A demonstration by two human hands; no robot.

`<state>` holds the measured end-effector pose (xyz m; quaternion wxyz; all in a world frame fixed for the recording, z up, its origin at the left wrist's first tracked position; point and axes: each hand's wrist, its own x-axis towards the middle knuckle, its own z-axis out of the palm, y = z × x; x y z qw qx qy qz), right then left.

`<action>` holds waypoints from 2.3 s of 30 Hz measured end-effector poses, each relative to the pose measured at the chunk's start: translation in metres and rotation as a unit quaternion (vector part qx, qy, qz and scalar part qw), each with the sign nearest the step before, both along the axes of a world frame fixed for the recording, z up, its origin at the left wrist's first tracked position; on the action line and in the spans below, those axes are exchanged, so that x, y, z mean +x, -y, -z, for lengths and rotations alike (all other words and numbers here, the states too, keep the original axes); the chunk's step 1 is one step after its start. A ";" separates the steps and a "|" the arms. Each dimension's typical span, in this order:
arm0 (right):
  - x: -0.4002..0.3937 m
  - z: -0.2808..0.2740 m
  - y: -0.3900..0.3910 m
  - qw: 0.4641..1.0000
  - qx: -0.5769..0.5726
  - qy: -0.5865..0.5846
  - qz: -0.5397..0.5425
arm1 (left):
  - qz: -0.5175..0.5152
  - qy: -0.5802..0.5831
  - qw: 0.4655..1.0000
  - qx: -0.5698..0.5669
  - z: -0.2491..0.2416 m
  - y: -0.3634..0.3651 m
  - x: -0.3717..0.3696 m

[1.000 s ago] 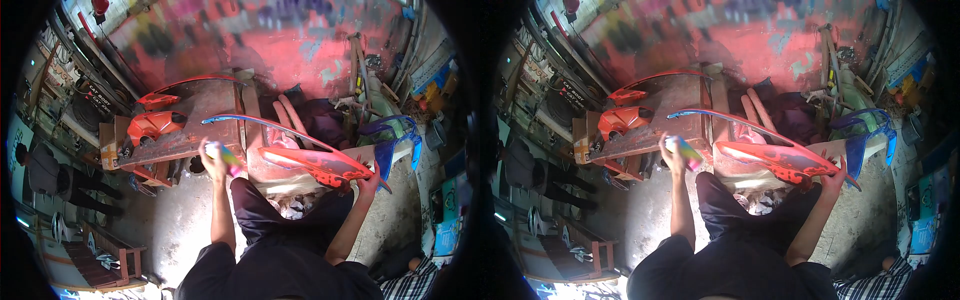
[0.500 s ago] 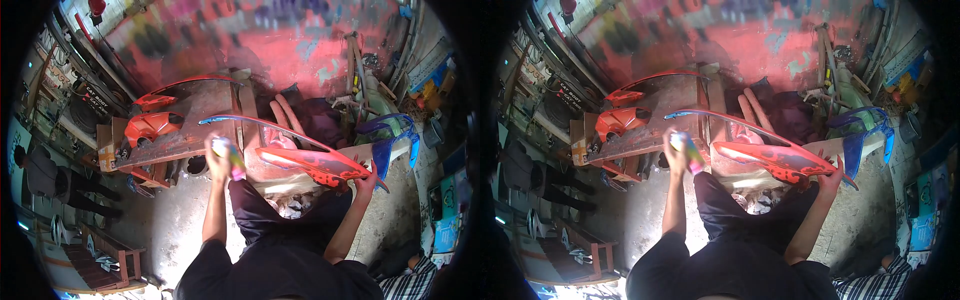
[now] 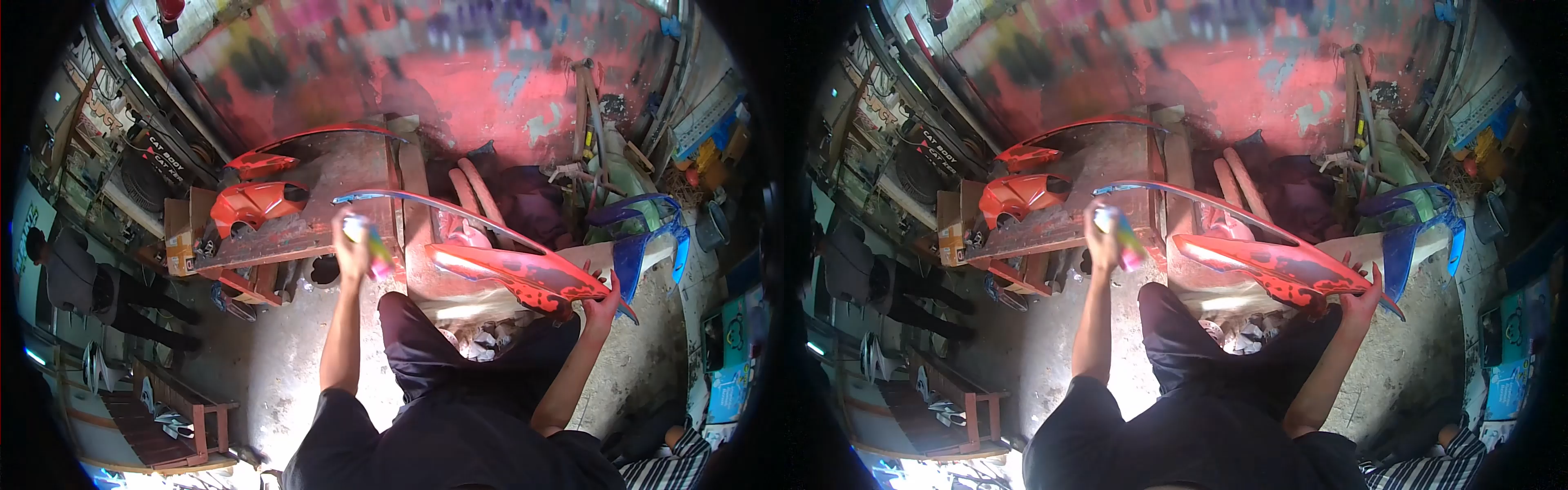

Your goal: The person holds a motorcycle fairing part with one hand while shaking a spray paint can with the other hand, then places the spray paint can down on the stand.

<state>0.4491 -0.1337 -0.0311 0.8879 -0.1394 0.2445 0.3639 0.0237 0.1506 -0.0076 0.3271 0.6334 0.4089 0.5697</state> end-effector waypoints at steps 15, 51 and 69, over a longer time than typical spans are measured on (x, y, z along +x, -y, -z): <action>0.001 0.000 0.003 1.000 0.003 -0.005 -0.006 | -0.006 0.008 1.000 -0.028 0.008 -0.019 0.001; -0.020 0.007 0.009 1.000 0.001 -0.005 0.006 | 0.121 0.010 0.989 -0.086 -0.027 0.059 -0.031; -0.036 0.011 0.005 1.000 -0.009 -0.018 0.020 | 0.167 -0.164 0.971 0.050 -0.065 0.169 0.061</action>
